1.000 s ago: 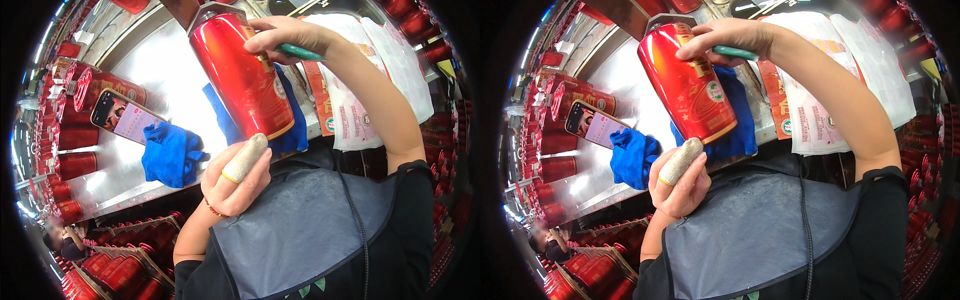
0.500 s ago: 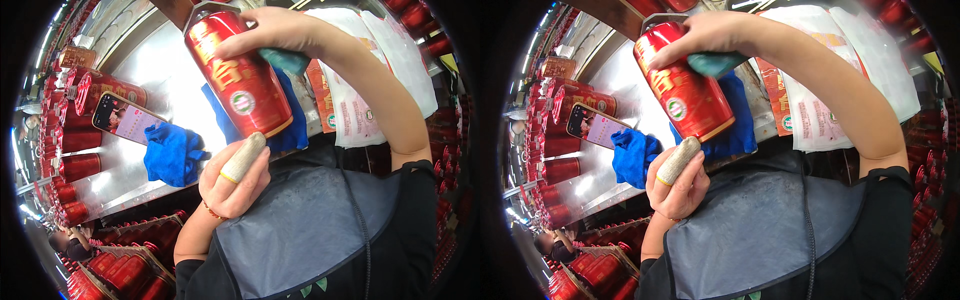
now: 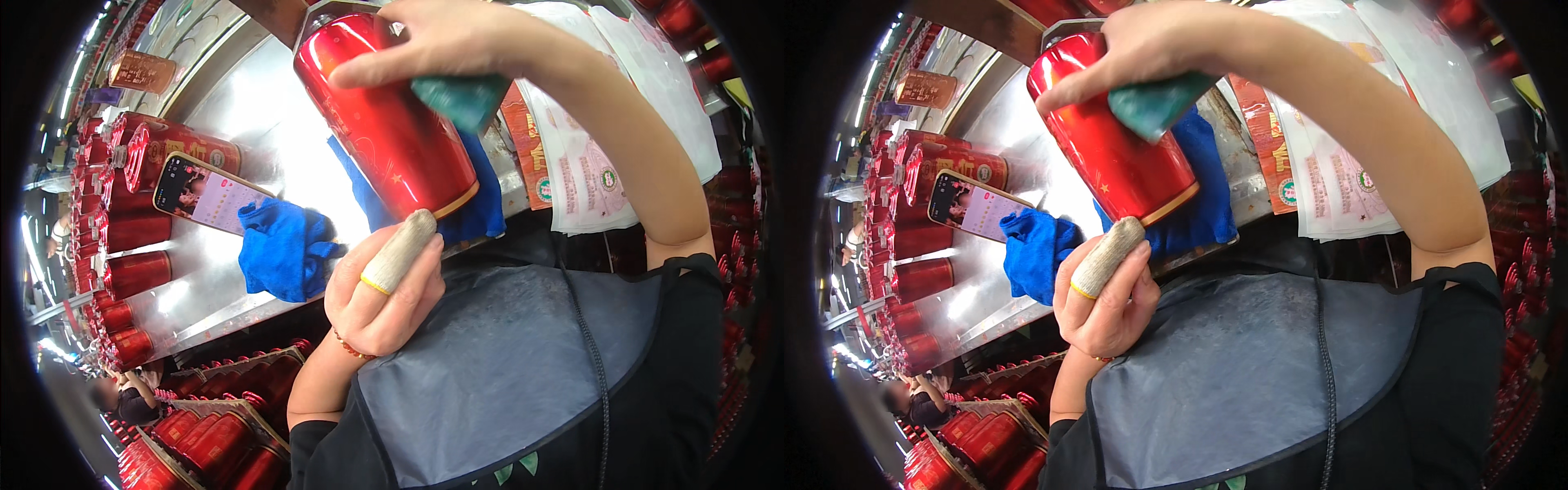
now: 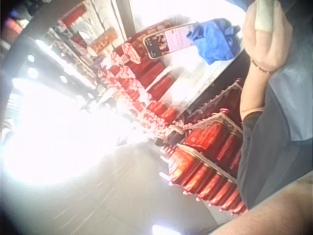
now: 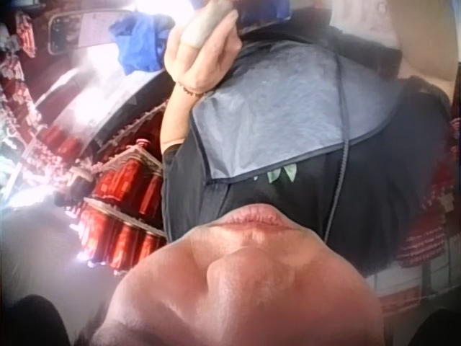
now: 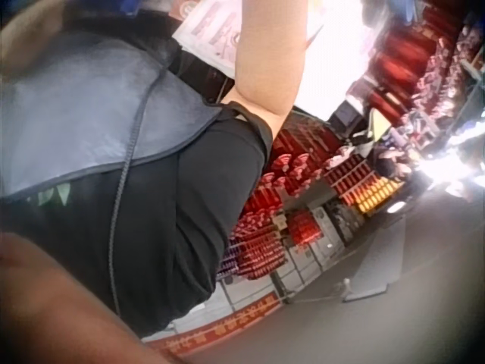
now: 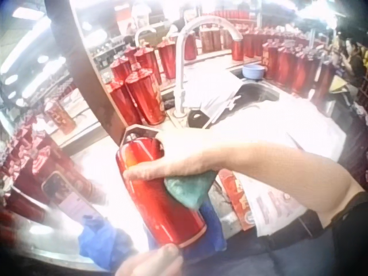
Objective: The person picks up a red cylindrical container, applies a printed label to its side, smooths it with a green tool, and wipes the surface with a blue cloth. The person repeats this process on multiple containers, handling them one at a time.
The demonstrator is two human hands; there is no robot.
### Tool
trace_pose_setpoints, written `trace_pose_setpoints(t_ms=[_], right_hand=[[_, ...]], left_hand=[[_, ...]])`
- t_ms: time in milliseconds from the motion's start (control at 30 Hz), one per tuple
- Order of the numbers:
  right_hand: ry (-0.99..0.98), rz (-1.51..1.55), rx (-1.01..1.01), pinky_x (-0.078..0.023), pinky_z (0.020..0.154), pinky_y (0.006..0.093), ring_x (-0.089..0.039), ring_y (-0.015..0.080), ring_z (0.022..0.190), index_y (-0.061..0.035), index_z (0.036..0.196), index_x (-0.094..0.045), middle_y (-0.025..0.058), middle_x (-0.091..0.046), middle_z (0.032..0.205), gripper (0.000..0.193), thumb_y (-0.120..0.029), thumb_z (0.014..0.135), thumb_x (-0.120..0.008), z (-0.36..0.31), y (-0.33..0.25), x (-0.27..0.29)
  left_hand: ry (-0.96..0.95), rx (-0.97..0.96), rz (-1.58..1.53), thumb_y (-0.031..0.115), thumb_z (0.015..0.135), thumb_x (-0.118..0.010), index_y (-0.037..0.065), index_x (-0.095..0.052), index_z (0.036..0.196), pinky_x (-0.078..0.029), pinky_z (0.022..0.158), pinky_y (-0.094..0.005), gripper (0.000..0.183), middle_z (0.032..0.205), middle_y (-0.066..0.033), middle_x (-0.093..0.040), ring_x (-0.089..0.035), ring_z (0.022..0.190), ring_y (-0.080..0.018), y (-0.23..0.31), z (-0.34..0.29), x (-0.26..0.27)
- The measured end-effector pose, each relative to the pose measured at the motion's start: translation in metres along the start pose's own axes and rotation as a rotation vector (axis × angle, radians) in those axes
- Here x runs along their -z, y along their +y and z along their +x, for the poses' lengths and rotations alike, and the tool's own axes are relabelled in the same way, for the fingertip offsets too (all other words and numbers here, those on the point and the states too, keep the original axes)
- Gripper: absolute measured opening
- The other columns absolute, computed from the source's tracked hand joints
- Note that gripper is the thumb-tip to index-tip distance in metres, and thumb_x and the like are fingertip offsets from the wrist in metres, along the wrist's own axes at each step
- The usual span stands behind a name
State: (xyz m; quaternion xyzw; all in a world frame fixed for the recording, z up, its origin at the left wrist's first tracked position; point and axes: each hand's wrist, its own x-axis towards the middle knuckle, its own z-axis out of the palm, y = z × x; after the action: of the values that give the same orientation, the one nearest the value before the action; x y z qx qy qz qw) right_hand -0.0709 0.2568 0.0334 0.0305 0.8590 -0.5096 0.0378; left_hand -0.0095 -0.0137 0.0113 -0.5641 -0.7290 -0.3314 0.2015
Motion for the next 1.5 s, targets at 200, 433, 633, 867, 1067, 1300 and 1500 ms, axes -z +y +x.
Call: trace_pose_setpoints(t_ms=[200, 433, 633, 867, 1067, 1300, 1500], right_hand=[[-0.125, 0.356, -0.017, -0.056, 0.075, 0.0231, -0.07, 0.0159, 0.083, 0.0022, 0.132, -0.059, 0.0157, -0.072, 0.106, 0.102, -0.068, 0.065, -0.086, -0.012, 0.02, -0.003], [0.034, -0.175, -0.029, -0.061, 0.085, 0.0387, -0.072, 0.0342, 0.105, 0.0036, 0.133, -0.054, 0.024, -0.068, 0.119, 0.101, -0.07, 0.069, -0.081, -0.016, -0.023, -0.005], [-0.099, 0.387, -0.02, -0.059, 0.076, 0.028, -0.074, 0.0216, 0.089, 0.0041, 0.126, -0.062, 0.0179, -0.073, 0.106, 0.095, -0.065, 0.066, -0.087, -0.011, 0.024, -0.005], [-0.179, 0.098, -0.046, -0.054, 0.094, 0.0347, -0.067, 0.0275, 0.111, 0.0021, 0.131, -0.06, 0.0202, -0.068, 0.122, 0.097, -0.065, 0.067, -0.086, -0.027, -0.036, 0.022], [-0.016, 0.356, -0.014, -0.059, 0.083, 0.0305, -0.074, 0.0265, 0.095, 0.0039, 0.127, -0.064, 0.0185, -0.073, 0.113, 0.103, -0.069, 0.059, -0.089, -0.02, 0.01, -0.01], [0.043, -0.249, -0.024, -0.053, 0.093, 0.0374, -0.065, 0.0286, 0.113, 0.0012, 0.135, -0.057, 0.0215, -0.063, 0.128, 0.1, -0.068, 0.068, -0.084, -0.035, -0.04, -0.001], [-0.085, 0.373, -0.016, -0.056, 0.098, 0.0346, -0.07, 0.0309, 0.111, 0.001, 0.14, -0.051, 0.0232, -0.068, 0.121, 0.105, -0.074, 0.072, -0.078, -0.026, 0.009, -0.005]], left_hand=[[0.025, -0.033, 0.011, -0.007, 0.067, -0.076, 0.001, -0.077, 0.101, -0.059, 0.083, -0.0326, 0.036, 0.107, -0.0132, -0.074, -0.071, 0.099, -0.0279, -0.002, -0.002, -0.003], [-0.01, -0.073, 0.021, -0.006, 0.067, -0.076, 0.0, -0.077, 0.101, -0.06, 0.082, -0.0332, 0.035, 0.107, -0.0138, -0.074, -0.071, 0.1, -0.0284, -0.002, 0.002, 0.0], [-0.013, -0.061, 0.03, -0.006, 0.067, -0.075, -0.001, -0.077, 0.101, -0.059, 0.083, -0.0334, 0.034, 0.108, -0.0142, -0.074, -0.071, 0.099, -0.0285, 0.0, 0.003, 0.001], [-0.021, -0.062, 0.01, -0.006, 0.067, -0.075, -0.001, -0.076, 0.102, -0.06, 0.082, -0.0337, 0.035, 0.107, -0.0137, -0.074, -0.071, 0.097, -0.0285, 0.001, 0.007, 0.002], [0.0, -0.083, 0.033, -0.006, 0.067, -0.074, -0.002, -0.076, 0.101, -0.06, 0.08, -0.0341, 0.034, 0.106, -0.0138, -0.073, -0.071, 0.095, -0.0284, 0.001, 0.008, 0.0], [-0.032, -0.109, 0.06, -0.005, 0.067, -0.074, 0.0, -0.077, 0.099, -0.059, 0.077, -0.0341, 0.033, 0.106, -0.0145, -0.073, -0.071, 0.093, -0.0275, 0.006, 0.018, -0.001], [-0.007, 0.073, 0.124, 0.018, 0.071, -0.09, 0.002, -0.077, 0.111, -0.052, 0.091, -0.038, 0.045, 0.116, -0.0145, -0.071, -0.065, 0.105, -0.0286, 0.003, 0.005, -0.005]])
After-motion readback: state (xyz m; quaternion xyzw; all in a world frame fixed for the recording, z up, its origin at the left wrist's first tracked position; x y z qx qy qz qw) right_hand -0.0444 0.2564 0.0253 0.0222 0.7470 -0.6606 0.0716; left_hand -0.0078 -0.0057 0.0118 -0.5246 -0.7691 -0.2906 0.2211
